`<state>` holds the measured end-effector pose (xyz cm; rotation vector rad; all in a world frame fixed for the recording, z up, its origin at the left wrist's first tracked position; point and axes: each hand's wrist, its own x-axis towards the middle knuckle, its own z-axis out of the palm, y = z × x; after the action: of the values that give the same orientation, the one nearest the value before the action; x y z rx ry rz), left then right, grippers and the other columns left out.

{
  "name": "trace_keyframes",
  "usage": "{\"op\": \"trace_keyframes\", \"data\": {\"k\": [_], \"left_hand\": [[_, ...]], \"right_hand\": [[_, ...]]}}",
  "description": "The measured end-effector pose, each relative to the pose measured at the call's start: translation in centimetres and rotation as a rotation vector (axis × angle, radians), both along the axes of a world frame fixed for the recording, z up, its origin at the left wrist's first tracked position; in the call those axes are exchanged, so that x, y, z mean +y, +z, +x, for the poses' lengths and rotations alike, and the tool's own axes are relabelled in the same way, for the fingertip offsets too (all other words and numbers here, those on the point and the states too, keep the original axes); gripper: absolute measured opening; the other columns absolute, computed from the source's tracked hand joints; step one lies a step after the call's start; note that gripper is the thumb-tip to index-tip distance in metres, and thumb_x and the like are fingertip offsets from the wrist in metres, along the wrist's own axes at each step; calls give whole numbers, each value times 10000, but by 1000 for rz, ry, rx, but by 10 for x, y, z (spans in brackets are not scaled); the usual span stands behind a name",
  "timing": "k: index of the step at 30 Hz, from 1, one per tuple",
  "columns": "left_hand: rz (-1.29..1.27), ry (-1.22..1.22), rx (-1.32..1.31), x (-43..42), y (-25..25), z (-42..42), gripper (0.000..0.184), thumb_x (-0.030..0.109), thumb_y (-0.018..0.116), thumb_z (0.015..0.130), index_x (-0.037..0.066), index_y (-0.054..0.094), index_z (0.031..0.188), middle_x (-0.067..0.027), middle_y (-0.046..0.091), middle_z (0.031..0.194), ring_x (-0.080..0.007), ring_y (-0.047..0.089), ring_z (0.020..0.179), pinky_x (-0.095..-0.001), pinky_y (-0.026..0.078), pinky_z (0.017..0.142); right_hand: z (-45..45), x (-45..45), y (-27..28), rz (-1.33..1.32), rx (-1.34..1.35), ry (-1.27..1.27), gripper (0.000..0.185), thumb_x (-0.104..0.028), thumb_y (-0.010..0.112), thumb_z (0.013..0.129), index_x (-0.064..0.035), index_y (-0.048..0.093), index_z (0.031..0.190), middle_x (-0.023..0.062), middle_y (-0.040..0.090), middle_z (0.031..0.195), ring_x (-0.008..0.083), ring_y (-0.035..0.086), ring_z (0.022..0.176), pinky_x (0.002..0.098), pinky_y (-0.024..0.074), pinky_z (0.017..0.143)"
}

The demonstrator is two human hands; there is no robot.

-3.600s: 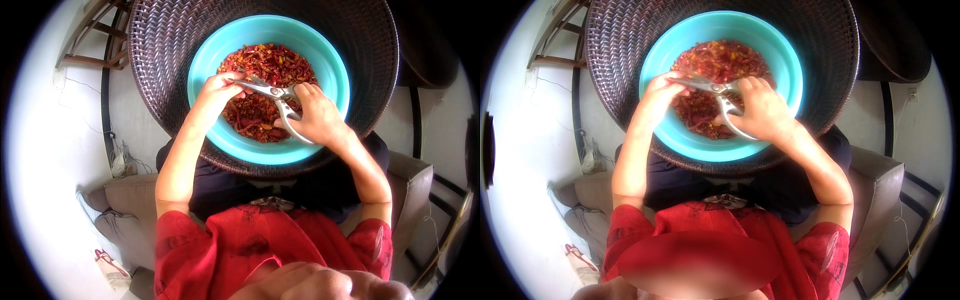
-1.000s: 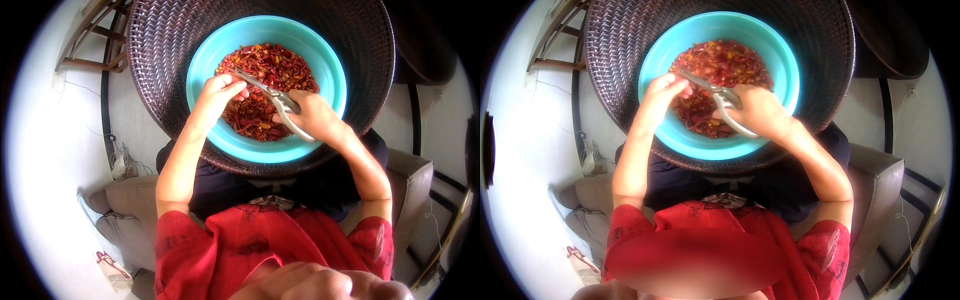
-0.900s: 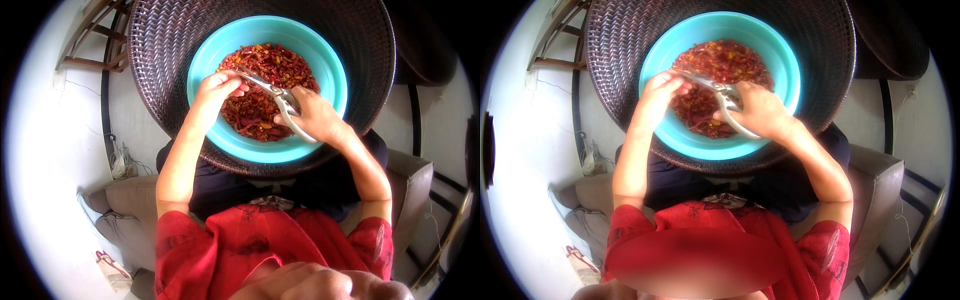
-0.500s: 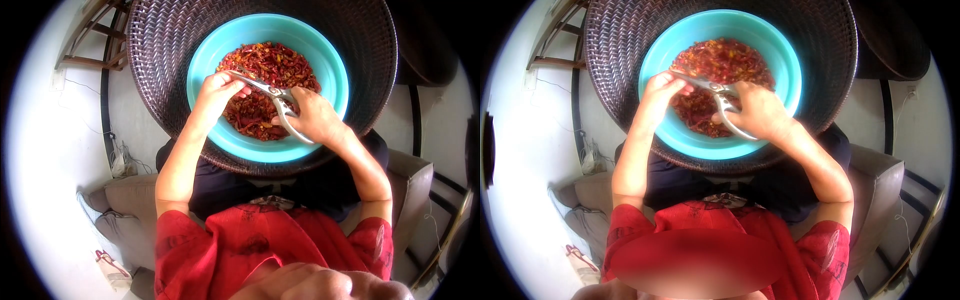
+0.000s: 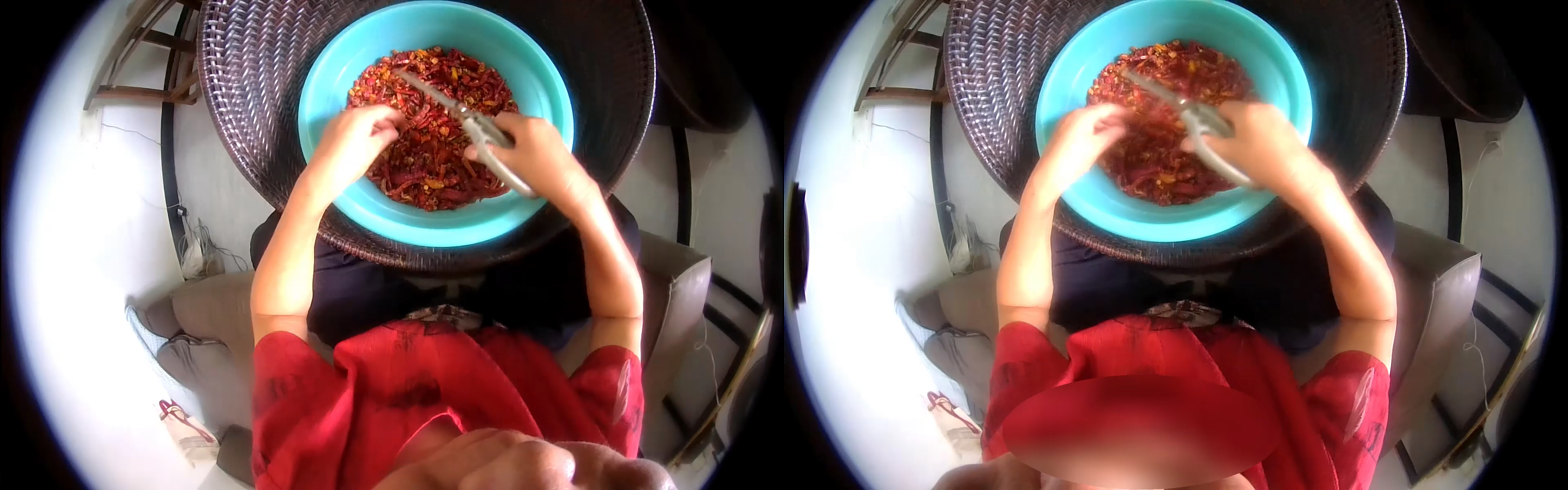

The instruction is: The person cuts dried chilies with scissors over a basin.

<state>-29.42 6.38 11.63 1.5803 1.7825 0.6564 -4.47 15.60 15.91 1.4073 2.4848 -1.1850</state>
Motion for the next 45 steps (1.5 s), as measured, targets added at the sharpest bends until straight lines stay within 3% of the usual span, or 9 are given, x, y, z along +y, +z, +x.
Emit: {"op": "trace_keyframes", "data": {"k": [2,5,14,16,19,22,27,31,45], "left_hand": [[-99,-256,127,-2,-5,-2,254,121,644,864,36,691,1098,-163,692,1075,-315,665,1003,-403,513,895],[-208,-489,204,-9,-3,8,299,139,673,833,36,683,1113,-159,685,1104,-316,641,1055,-395,497,933],[-387,-664,214,-13,4,31,358,166,672,810,0,662,1127,-200,686,1018,-361,649,985,-431,507,876],[-317,-655,187,-10,2,23,300,164,652,861,6,668,1115,-178,698,990,-310,671,956,-392,515,864],[-227,-264,-200,-2,1,8,288,161,593,960,27,638,1212,-79,693,1088,-174,648,1003,-318,510,893],[-115,21,-721,1,19,4,328,115,589,953,-3,607,1259,-68,667,1175,-163,635,1052,-301,477,962],[-118,194,-998,2,13,-1,296,171,630,947,3,649,1190,-51,695,1074,-142,629,1020,-283,440,986],[-54,228,-932,2,12,1,299,104,605,946,-1,627,1225,-67,690,1141,-159,644,1046,-297,471,973],[84,304,-895,5,6,2,287,215,557,1004,-5,633,1171,-63,678,1012,-137,625,890,-277,495,869]], "right_hand": [[5,8,0,34,-7,-60,523,-552,676,840,-48,702,973,165,686,797,284,677,763,410,521,716],[7,15,-3,75,-15,-65,539,-550,672,839,-39,703,1009,193,687,828,327,677,793,425,515,743],[4,12,-18,154,13,-25,579,-559,692,809,-2,699,966,223,684,869,385,664,837,434,505,767],[4,13,-16,126,22,-47,571,-553,703,807,-9,703,981,217,681,852,361,666,820,419,507,759],[6,15,-7,-15,99,-84,592,-552,712,808,-6,697,1035,191,685,837,299,669,798,392,505,747],[8,14,-5,-92,234,-84,625,-558,710,814,2,681,1091,167,690,868,242,661,800,368,500,738],[9,12,-5,-236,261,-38,614,-554,699,830,-1,655,1095,108,643,840,211,619,770,342,488,719],[9,10,-5,-215,294,8,617,-561,707,822,-7,655,1088,112,639,866,207,614,787,339,483,713],[10,9,-5,-220,229,75,626,-593,693,829,-11,633,1052,122,644,870,221,625,786,365,485,711]]}}
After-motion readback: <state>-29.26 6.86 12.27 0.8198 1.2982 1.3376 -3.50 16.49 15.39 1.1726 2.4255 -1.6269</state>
